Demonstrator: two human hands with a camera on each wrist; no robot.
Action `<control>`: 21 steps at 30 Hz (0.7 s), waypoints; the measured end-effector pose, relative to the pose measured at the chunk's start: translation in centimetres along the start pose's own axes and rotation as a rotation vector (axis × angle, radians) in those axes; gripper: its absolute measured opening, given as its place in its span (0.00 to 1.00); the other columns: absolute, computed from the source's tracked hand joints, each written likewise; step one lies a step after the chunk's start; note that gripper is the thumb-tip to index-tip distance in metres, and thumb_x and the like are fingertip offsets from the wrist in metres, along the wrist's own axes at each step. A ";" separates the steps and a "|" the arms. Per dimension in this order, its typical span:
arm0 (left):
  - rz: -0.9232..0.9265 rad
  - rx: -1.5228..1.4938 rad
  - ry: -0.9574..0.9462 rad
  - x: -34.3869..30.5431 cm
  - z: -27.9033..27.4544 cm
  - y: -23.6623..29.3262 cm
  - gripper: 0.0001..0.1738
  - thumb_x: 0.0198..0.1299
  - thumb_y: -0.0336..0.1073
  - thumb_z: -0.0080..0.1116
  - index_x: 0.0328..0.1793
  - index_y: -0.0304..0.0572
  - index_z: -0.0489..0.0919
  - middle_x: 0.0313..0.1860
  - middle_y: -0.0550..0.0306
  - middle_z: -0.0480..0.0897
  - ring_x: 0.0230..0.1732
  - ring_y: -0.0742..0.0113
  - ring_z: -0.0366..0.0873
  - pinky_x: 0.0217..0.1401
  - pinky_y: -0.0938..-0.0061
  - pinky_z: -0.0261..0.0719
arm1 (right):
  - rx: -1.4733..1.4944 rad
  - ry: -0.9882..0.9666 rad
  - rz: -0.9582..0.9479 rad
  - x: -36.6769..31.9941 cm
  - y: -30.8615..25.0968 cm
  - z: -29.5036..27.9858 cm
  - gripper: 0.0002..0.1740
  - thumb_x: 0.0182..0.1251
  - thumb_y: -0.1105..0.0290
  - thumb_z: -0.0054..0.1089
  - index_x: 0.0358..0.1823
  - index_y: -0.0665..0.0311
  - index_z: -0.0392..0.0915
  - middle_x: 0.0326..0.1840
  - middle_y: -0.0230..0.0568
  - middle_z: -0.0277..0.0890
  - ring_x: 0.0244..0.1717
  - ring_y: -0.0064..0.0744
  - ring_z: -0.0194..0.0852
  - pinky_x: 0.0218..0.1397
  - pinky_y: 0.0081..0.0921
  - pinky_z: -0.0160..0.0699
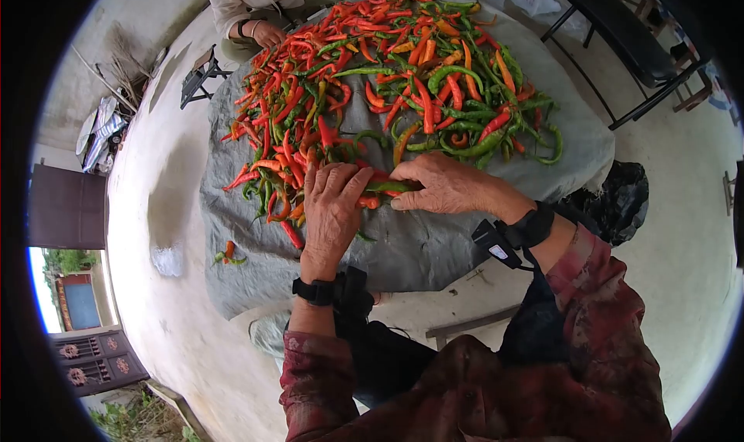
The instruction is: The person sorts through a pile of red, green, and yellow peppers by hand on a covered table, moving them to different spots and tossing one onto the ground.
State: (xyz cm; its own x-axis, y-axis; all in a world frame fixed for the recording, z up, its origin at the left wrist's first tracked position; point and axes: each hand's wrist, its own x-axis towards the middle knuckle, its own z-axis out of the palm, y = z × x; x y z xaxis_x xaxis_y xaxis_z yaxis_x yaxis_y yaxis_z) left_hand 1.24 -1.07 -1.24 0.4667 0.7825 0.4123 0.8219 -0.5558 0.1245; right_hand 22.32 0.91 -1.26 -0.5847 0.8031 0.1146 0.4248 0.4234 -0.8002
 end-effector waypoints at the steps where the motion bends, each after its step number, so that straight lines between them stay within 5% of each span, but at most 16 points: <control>1: 0.016 -0.012 0.012 -0.1 -0.1 0.1 0.27 0.36 0.20 0.54 0.48 0.46 0.80 0.45 0.57 0.78 0.53 0.55 0.73 0.64 0.56 0.65 | -0.059 -0.054 -0.015 0.0 -0.1 0.1 0.16 0.60 0.60 0.56 0.34 0.69 0.76 0.28 0.54 0.75 0.35 0.54 0.75 0.42 0.45 0.71; 5: 0.055 0.026 0.085 -0.8 -0.4 0.0 0.27 0.36 0.20 0.54 0.48 0.46 0.80 0.44 0.56 0.78 0.51 0.55 0.74 0.62 0.57 0.67 | -0.100 -0.135 0.032 -0.1 0.3 0.0 0.16 0.60 0.61 0.55 0.36 0.70 0.76 0.31 0.55 0.75 0.39 0.54 0.75 0.43 0.45 0.70; 8: 0.006 -0.010 0.103 -1.1 -1.2 -0.7 0.25 0.36 0.20 0.55 0.47 0.44 0.80 0.41 0.54 0.79 0.48 0.53 0.75 0.58 0.59 0.70 | -0.143 -0.118 0.012 -0.1 1.7 -0.9 0.20 0.62 0.61 0.56 0.48 0.69 0.74 0.29 0.52 0.76 0.36 0.51 0.75 0.42 0.41 0.69; 12: -0.102 -0.012 0.119 -1.4 -1.4 -1.3 0.20 0.40 0.22 0.56 0.45 0.42 0.79 0.35 0.51 0.80 0.41 0.49 0.76 0.49 0.60 0.73 | -0.176 0.043 0.045 -0.4 1.4 -2.9 0.17 0.63 0.63 0.54 0.47 0.68 0.73 0.24 0.47 0.75 0.34 0.48 0.76 0.40 0.39 0.69; 14: -0.198 -0.085 0.086 -1.6 -1.3 -1.4 0.19 0.42 0.23 0.57 0.45 0.43 0.78 0.33 0.52 0.79 0.39 0.51 0.78 0.44 0.62 0.74 | -0.170 0.364 0.068 -0.5 1.7 -3.8 0.17 0.63 0.63 0.55 0.48 0.67 0.72 0.24 0.46 0.75 0.31 0.47 0.74 0.41 0.38 0.70; 16: -0.186 -0.077 0.084 -1.6 -1.2 -1.3 0.19 0.42 0.24 0.59 0.45 0.44 0.78 0.33 0.53 0.79 0.38 0.53 0.78 0.43 0.64 0.75 | -0.220 0.375 0.158 -0.7 0.3 -4.9 0.19 0.62 0.64 0.58 0.51 0.66 0.72 0.32 0.46 0.76 0.34 0.46 0.73 0.44 0.37 0.71; 18: -0.172 -0.068 0.082 -1.6 -1.1 -1.0 0.18 0.42 0.25 0.60 0.44 0.44 0.77 0.32 0.55 0.78 0.37 0.55 0.78 0.42 0.65 0.76 | -0.658 0.758 -0.046 -0.9 0.6 -5.1 0.19 0.58 0.69 0.62 0.51 0.65 0.72 0.43 0.49 0.72 0.46 0.47 0.71 0.47 0.41 0.70; 21: -0.115 -0.111 0.055 -1.1 -1.1 -0.2 0.18 0.43 0.26 0.60 0.44 0.43 0.78 0.33 0.53 0.78 0.36 0.52 0.78 0.40 0.64 0.76 | -0.509 0.696 -0.162 -0.6 0.0 -4.5 0.21 0.56 0.70 0.63 0.51 0.63 0.73 0.44 0.44 0.71 0.48 0.45 0.68 0.51 0.38 0.70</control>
State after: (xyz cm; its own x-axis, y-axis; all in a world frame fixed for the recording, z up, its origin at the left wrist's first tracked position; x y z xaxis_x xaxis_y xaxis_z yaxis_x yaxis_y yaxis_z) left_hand 0.20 -2.19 -0.69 0.3508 0.8275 0.4384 0.8263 -0.4938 0.2710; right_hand 25.79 2.28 1.28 -0.1804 0.7200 0.6701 0.7268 0.5566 -0.4025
